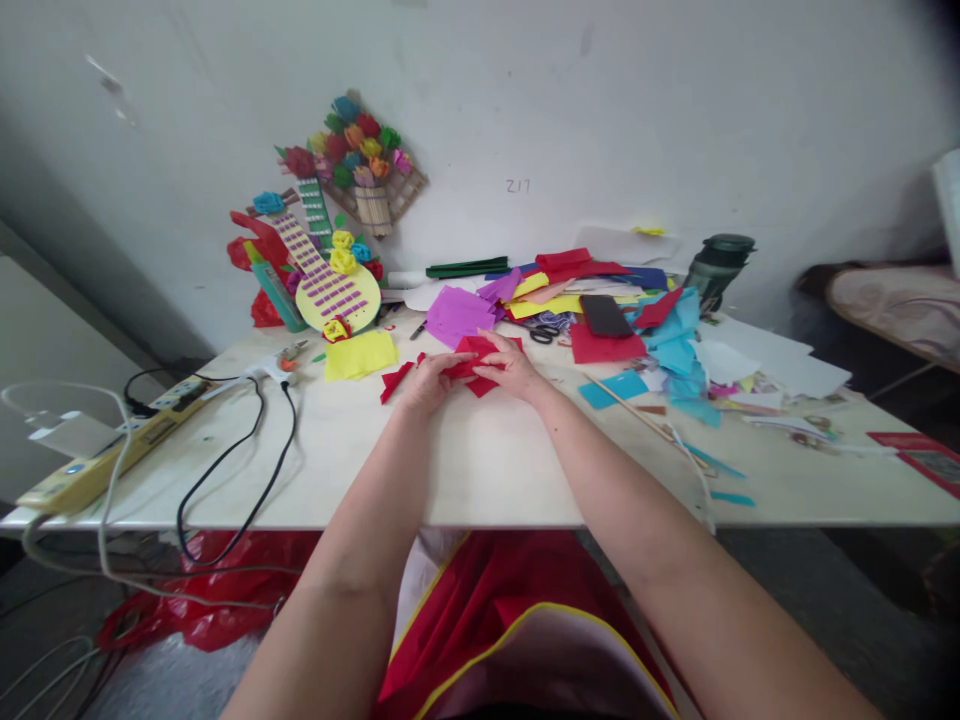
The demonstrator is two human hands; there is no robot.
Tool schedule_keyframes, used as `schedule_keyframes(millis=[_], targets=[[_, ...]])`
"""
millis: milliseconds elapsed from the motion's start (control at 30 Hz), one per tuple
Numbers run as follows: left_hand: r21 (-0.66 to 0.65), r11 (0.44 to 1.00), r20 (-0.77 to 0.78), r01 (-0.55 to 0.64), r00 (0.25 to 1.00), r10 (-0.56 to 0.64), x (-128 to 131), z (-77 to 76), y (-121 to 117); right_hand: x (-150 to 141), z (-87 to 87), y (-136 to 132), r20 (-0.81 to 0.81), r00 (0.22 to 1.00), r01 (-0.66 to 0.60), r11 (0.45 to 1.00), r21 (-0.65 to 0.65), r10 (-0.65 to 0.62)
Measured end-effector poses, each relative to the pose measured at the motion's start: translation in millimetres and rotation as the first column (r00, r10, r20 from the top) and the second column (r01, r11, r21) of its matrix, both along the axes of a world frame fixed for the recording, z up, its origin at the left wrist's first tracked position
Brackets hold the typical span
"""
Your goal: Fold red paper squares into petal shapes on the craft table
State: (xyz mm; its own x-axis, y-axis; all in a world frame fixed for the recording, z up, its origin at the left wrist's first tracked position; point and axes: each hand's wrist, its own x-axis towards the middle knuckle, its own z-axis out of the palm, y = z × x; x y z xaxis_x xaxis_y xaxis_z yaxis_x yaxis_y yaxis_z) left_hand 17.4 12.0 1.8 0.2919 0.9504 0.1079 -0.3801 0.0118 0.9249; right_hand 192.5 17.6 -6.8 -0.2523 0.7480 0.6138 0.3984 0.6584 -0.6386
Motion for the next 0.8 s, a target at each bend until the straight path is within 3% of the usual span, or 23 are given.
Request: schedule_keyframes(millis=[567, 800], targets=[[0.007, 1.000, -0.125, 0.019, 0.992, -0.018, 3.9, -0.4, -3.1, -3.8, -0.4, 2.2, 0.024, 0.998, 0.058, 0.998, 0.003, -0.058], [0.039, 0.999, -0.112, -0.027, 0.993, 0.031, 2.9, -4.6, 0.7, -3.9, 5.4, -5.6, -0.095, 0.995, 0.023, 0.997, -0.071, -0.030]])
